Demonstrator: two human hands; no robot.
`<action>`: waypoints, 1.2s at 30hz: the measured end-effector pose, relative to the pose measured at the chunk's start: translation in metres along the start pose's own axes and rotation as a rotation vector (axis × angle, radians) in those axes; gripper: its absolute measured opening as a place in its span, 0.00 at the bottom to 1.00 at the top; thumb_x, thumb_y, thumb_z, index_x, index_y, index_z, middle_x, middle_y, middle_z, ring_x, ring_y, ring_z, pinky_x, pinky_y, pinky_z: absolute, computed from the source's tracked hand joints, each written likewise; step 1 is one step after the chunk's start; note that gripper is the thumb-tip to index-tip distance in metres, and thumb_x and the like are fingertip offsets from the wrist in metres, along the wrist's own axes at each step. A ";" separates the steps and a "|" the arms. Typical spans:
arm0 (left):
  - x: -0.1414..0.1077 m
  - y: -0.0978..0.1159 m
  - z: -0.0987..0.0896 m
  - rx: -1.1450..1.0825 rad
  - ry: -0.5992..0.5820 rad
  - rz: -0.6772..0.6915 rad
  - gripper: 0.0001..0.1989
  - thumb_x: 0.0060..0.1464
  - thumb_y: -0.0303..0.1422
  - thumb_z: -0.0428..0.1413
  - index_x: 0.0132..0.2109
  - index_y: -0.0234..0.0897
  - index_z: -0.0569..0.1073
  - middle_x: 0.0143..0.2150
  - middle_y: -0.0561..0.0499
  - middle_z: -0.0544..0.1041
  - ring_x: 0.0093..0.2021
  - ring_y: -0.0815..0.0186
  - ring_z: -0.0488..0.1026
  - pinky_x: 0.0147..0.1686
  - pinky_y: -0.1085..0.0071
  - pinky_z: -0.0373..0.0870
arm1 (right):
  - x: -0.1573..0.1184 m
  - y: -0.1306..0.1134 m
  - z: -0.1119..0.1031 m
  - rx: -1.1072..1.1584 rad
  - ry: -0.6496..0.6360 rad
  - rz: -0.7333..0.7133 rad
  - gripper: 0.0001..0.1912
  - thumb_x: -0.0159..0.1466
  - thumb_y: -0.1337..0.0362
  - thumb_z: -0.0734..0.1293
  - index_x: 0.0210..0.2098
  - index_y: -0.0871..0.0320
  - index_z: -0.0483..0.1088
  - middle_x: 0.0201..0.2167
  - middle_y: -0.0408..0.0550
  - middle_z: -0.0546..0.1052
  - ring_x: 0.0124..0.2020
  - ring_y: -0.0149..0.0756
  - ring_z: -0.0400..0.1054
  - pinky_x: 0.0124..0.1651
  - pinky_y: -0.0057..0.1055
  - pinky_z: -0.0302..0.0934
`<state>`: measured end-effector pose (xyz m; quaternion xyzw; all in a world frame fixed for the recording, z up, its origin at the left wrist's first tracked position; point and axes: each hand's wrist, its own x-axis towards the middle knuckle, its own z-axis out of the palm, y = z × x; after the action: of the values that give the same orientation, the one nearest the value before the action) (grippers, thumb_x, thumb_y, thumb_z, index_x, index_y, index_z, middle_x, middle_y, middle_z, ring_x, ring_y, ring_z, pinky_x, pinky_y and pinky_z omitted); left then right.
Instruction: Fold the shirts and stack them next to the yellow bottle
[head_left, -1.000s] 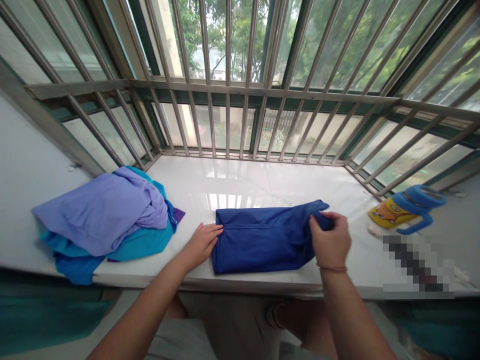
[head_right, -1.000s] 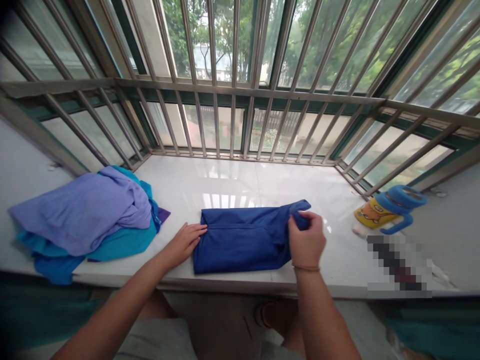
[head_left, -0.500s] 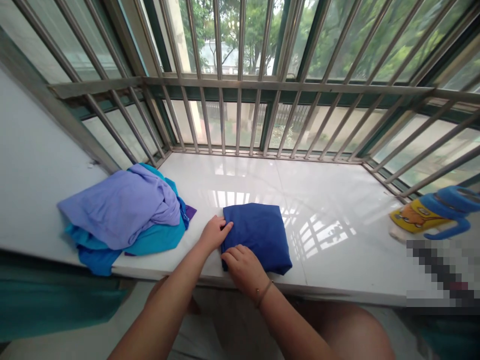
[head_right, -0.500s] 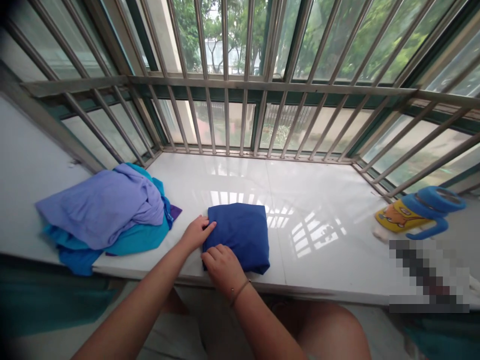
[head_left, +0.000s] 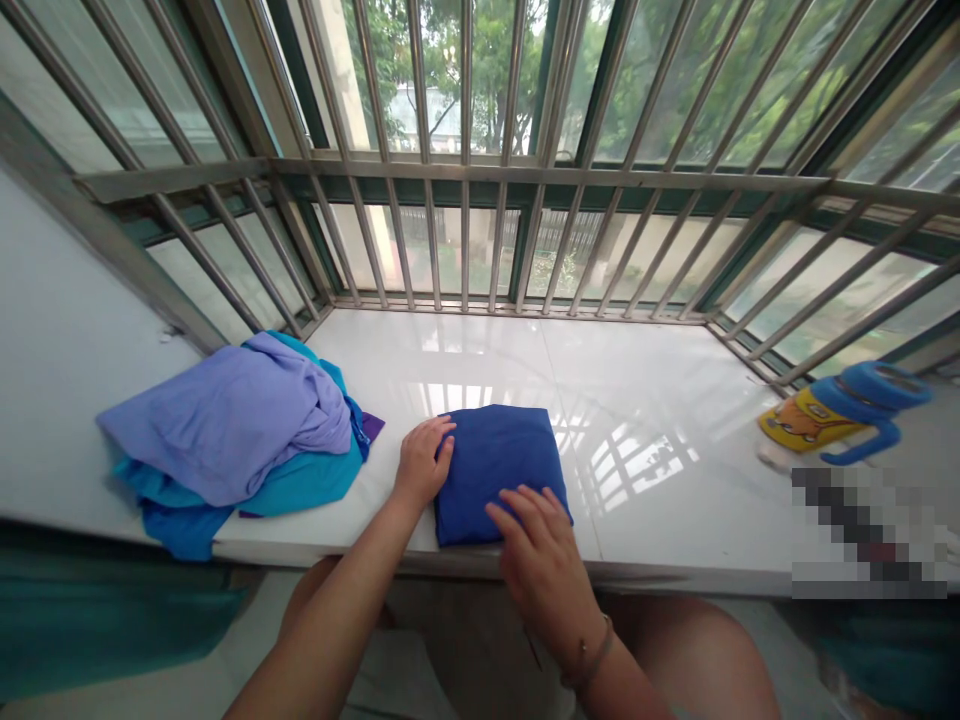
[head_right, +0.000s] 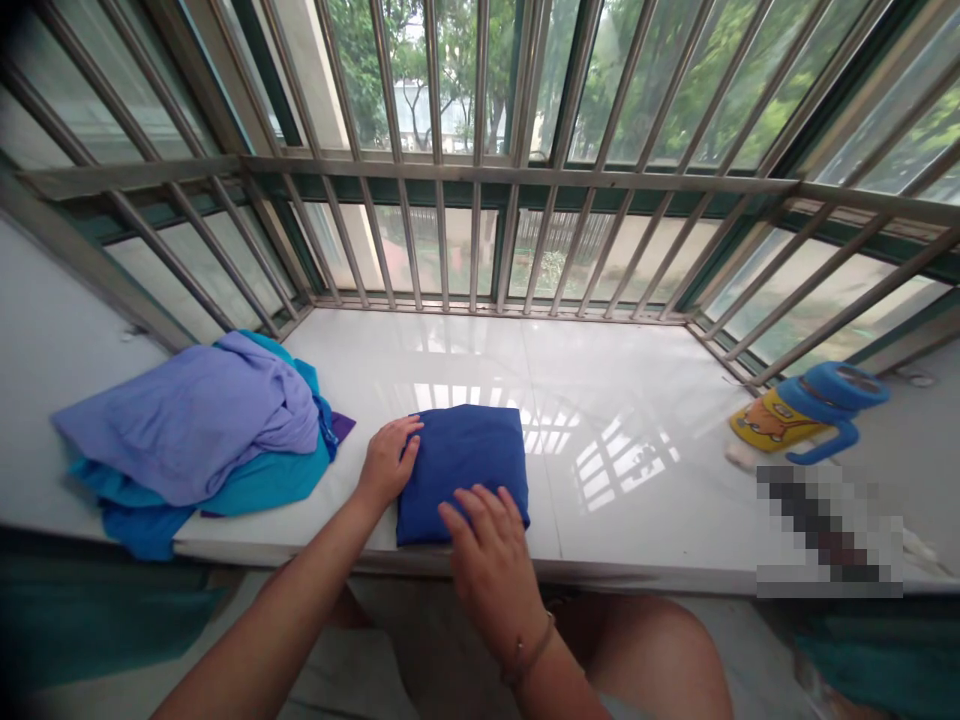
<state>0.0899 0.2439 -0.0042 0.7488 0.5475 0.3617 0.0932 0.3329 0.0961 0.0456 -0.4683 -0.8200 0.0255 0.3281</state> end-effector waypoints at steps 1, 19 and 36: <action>-0.001 0.003 0.000 -0.004 -0.060 0.043 0.17 0.75 0.39 0.50 0.60 0.42 0.79 0.65 0.43 0.82 0.68 0.52 0.75 0.72 0.49 0.66 | -0.006 0.012 -0.006 -0.058 0.043 0.113 0.32 0.71 0.72 0.64 0.72 0.50 0.66 0.69 0.56 0.74 0.73 0.56 0.63 0.77 0.63 0.54; 0.003 0.008 0.009 0.156 -0.343 0.090 0.26 0.71 0.51 0.56 0.66 0.42 0.76 0.76 0.42 0.71 0.76 0.48 0.66 0.77 0.41 0.57 | -0.002 0.054 0.003 -0.051 -0.093 0.842 0.25 0.69 0.63 0.69 0.65 0.55 0.69 0.51 0.53 0.83 0.46 0.45 0.79 0.42 0.33 0.62; 0.002 0.009 0.010 0.150 -0.325 0.081 0.24 0.70 0.49 0.57 0.65 0.44 0.76 0.76 0.45 0.72 0.76 0.49 0.67 0.77 0.42 0.58 | -0.067 0.095 0.002 -0.375 -0.147 0.102 0.46 0.64 0.81 0.64 0.76 0.40 0.66 0.82 0.49 0.57 0.79 0.54 0.56 0.75 0.52 0.60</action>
<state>0.1032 0.2453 -0.0057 0.8238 0.5198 0.1977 0.1097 0.4261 0.0973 -0.0236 -0.5591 -0.8072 -0.0766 0.1729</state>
